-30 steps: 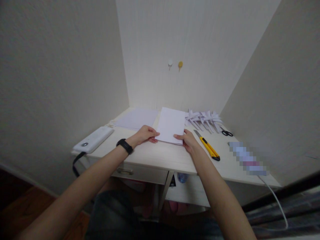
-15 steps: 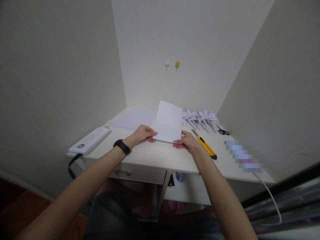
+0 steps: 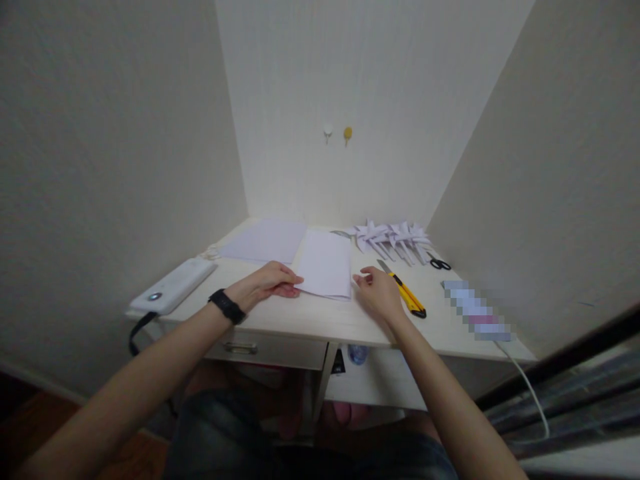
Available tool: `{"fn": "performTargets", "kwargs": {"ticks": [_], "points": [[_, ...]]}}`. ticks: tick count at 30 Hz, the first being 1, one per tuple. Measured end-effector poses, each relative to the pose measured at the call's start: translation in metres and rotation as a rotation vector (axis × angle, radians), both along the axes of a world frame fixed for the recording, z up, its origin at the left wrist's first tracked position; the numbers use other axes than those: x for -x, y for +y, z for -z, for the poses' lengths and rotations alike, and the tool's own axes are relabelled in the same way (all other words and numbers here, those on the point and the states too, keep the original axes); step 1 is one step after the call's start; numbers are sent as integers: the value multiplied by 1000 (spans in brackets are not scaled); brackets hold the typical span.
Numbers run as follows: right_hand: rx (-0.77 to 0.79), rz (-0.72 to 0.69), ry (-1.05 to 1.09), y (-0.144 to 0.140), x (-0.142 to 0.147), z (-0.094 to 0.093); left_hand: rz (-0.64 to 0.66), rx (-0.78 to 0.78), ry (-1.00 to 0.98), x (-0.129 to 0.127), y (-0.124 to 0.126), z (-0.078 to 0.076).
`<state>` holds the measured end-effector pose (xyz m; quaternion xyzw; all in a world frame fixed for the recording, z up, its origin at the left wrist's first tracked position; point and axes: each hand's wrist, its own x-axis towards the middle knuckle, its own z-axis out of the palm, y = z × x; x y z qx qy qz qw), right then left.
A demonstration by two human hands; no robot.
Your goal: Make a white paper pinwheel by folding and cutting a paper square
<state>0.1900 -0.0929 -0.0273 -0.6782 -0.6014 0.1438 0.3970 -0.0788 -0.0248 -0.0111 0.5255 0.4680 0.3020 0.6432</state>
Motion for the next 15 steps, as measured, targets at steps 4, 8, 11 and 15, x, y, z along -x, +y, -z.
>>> {"fn": "performTargets", "kwargs": {"ticks": [4, 8, 11, 15], "points": [[-202, -269, -311, -13, 42, 7, 3, 23, 7, 10, -26, -8], [-78, -322, -506, -18, 78, 13, -42, 47, 23, 21, -55, -6], [-37, -317, -540, -18, 95, 18, -76, 71, 38, 26, -72, -2], [-148, -307, -490, -14, 100, 21, -94, 46, 40, 31, -88, -2]]}}
